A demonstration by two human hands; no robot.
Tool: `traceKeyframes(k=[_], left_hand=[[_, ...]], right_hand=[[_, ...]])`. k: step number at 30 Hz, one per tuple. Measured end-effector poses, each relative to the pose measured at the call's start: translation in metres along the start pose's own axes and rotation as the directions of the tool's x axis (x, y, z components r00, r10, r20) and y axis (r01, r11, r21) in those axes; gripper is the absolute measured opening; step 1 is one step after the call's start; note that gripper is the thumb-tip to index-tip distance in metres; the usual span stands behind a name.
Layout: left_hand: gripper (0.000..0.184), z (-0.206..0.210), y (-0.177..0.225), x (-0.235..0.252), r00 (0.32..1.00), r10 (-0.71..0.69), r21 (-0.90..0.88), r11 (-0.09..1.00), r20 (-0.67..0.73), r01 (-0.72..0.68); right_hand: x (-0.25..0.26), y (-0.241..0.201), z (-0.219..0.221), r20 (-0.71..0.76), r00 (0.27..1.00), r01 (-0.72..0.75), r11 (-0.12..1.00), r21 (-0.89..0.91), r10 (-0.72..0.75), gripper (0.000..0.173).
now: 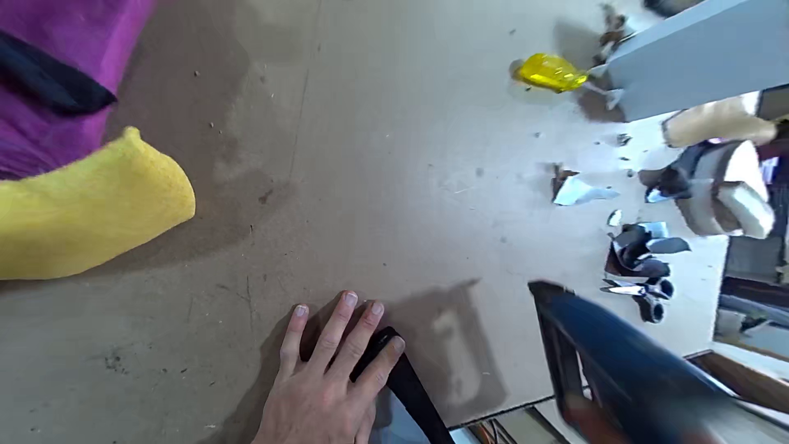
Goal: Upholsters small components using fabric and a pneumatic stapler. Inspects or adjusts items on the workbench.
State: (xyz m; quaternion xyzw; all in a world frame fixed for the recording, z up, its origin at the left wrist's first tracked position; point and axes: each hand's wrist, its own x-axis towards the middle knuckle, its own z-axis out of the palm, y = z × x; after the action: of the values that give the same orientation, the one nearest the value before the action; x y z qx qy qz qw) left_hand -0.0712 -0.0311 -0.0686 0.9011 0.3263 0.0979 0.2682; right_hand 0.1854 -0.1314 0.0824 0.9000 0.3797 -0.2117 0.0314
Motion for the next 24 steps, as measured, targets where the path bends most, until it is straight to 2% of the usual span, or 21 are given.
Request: traceKeyframes(k=[2,3,5,7,8,9,10,12,13,15,17,19,20,22,23,24], left_hand=[[0.047,-0.003,0.006,-0.006,0.989,-0.026,0.013,1.0,-0.149,0.029],[0.049,-0.007,0.012,-0.007,0.983,-0.062,0.028,0.997,-0.174,0.068],[0.058,-0.016,0.025,-0.006,0.972,-0.207,0.039,0.977,-0.111,0.212],[0.055,-0.019,0.03,-0.004,0.937,-0.338,0.0,0.941,-0.091,0.339],[0.05,-0.022,0.031,-0.003,0.922,-0.374,-0.043,0.927,-0.097,0.372],[0.045,-0.025,0.033,-0.002,0.913,-0.393,-0.084,0.919,-0.111,0.385],[0.04,-0.027,0.035,0.0,0.907,-0.399,-0.111,0.916,-0.134,0.386],[0.033,-0.032,0.036,0.006,0.907,-0.393,-0.152,0.916,-0.152,0.372],[0.031,-0.035,0.035,0.01,0.912,-0.389,-0.182,0.913,-0.128,0.364],[0.032,-0.045,0.028,0.023,0.916,-0.398,-0.322,0.861,0.054,0.394],[0.037,-0.057,0.018,0.038,0.91,-0.316,-0.538,0.734,0.27,0.414],[0.043,-0.07,0.009,0.048,0.922,-0.188,-0.719,0.581,0.339,0.383],[0.049,-0.077,0.007,0.051,0.919,-0.15,-0.751,0.536,0.365,0.386],[0.06,-0.091,0.014,0.052,0.9,-0.105,-0.748,0.521,0.423,0.412],[0.062,-0.093,0.019,0.05,0.894,-0.103,-0.743,0.519,0.436,0.422],[0.06,-0.092,0.025,0.048,0.894,-0.143,-0.748,0.501,0.425,0.435]], right_hand=[[0.029,0.02,0.019,-0.095,0.995,0.001,0.999,-0.052,-0.006,0.066],[0.045,0.031,0.034,-0.153,0.988,0.014,0.998,-0.059,-0.023,0.073],[0.062,0.046,0.051,-0.188,0.981,0.051,0.998,-0.023,-0.054,0.074],[0.052,0.045,0.055,-0.228,0.962,0.159,0.987,0.019,-0.15,0.064],[0.037,0.042,0.055,-0.207,0.958,0.221,0.972,0.078,-0.201,0.06],[0.018,0.039,0.058,-0.125,0.963,0.258,0.948,0.183,-0.238,0.06],[-0.001,0.035,0.062,-0.005,0.961,0.264,0.908,0.324,-0.277,0.063],[-0.029,0.021,0.074,0.231,0.895,0.202,0.807,0.555,-0.382,0.073],[-0.038,0.013,0.083,0.27,0.867,0.178,0.766,0.617,-0.419,0.073],[-0.046,-0.002,0.094,0.204,0.885,0.192,0.727,0.659,-0.419,0.052],[-0.045,-0.008,0.096,0.072,0.928,0.238,0.728,0.643,-0.367,0.033],[-0.036,-0.007,0.087,-0.028,0.949,0.256,0.717,0.648,-0.313,0.018],[-0.032,-0.005,0.079,-0.057,0.956,0.252,0.706,0.662,-0.288,0.012],[-0.022,0.0,0.063,-0.112,0.965,0.244,0.649,0.72,-0.238,0.011],[-0.014,0.002,0.056,-0.147,0.963,0.252,0.574,0.779,-0.224,0.014],[-0.006,0.004,0.052,-0.181,0.958,0.263,0.435,0.861,-0.222,0.019]])
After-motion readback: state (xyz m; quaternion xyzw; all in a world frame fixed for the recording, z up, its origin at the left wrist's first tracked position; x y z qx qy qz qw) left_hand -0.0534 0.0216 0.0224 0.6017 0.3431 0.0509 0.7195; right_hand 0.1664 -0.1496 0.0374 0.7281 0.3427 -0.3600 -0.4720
